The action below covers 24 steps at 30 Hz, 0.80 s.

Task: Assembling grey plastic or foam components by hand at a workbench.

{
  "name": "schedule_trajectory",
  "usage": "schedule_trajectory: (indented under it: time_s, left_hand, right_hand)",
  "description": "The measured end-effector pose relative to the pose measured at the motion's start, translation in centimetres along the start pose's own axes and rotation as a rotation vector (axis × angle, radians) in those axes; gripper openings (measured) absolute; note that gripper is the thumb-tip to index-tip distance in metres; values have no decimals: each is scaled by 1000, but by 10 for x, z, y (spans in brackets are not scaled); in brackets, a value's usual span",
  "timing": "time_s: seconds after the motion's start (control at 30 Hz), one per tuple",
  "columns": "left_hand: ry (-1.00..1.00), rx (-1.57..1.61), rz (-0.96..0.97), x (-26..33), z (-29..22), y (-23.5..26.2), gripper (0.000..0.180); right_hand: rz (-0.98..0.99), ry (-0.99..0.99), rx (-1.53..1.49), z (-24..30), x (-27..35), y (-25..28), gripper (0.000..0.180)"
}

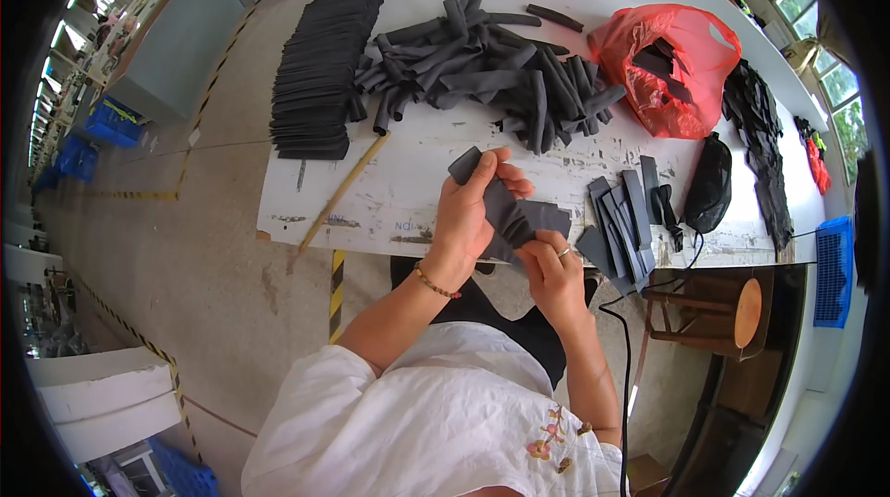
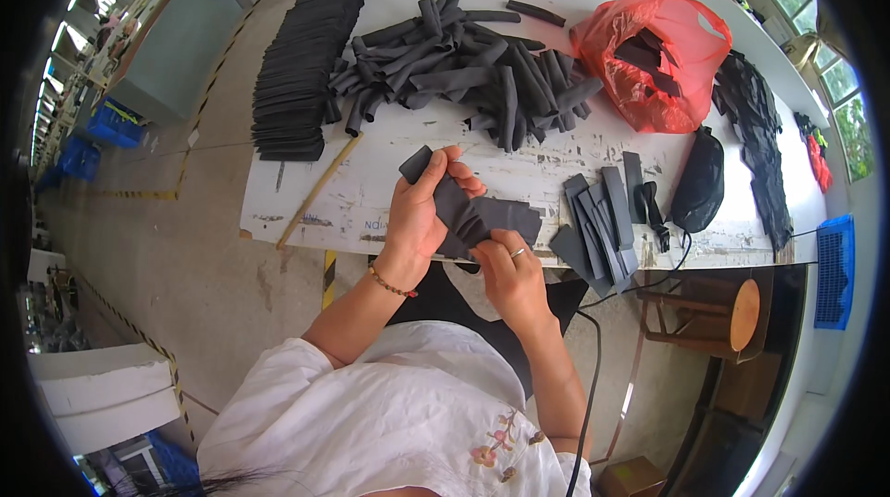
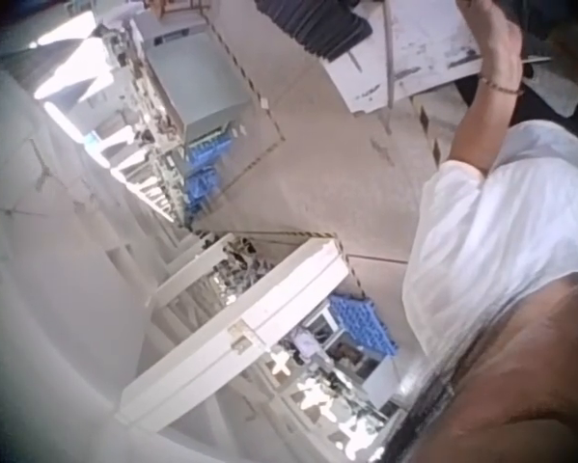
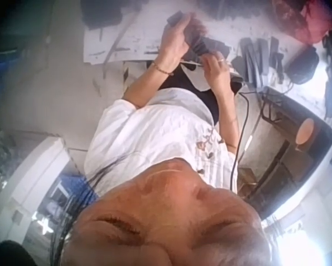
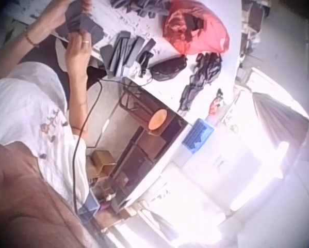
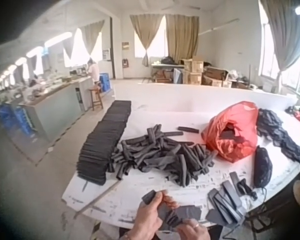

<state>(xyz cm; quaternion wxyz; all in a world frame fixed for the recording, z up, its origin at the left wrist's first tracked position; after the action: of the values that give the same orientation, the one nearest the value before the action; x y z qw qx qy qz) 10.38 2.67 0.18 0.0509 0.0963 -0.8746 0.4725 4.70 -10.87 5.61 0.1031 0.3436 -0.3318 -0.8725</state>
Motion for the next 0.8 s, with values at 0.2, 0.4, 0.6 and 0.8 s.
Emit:
schedule_trajectory:
  time_s: [0.2,0.4,0.6,0.8]
  left_hand:
    - [11,-12,28,-2,4,0,33]
    - [-234,-35,33,1,-16,-11,39]
    - [-362,-18,87,-8,-48,-5,36]
    - [-284,52,173,-9,-32,-4,35]
  right_hand:
    - [9,-105,-37,-10,2,1,19]
    - [-373,-705,-801,-48,14,-19,16]
    - [-418,-819,-1004,-75,29,-1,19]
    - [-266,-820,-1008,-76,10,-19,23]
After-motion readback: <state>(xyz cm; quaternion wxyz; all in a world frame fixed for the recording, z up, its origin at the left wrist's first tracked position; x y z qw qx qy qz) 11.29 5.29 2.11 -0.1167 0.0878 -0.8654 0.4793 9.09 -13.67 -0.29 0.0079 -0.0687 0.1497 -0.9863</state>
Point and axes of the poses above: each hand's wrist, its own x-axis away from the middle knuckle, its own y-axis out of the back of the hand, z = x × y, the point moved 8 cm from there along -x, towards the middle knuckle
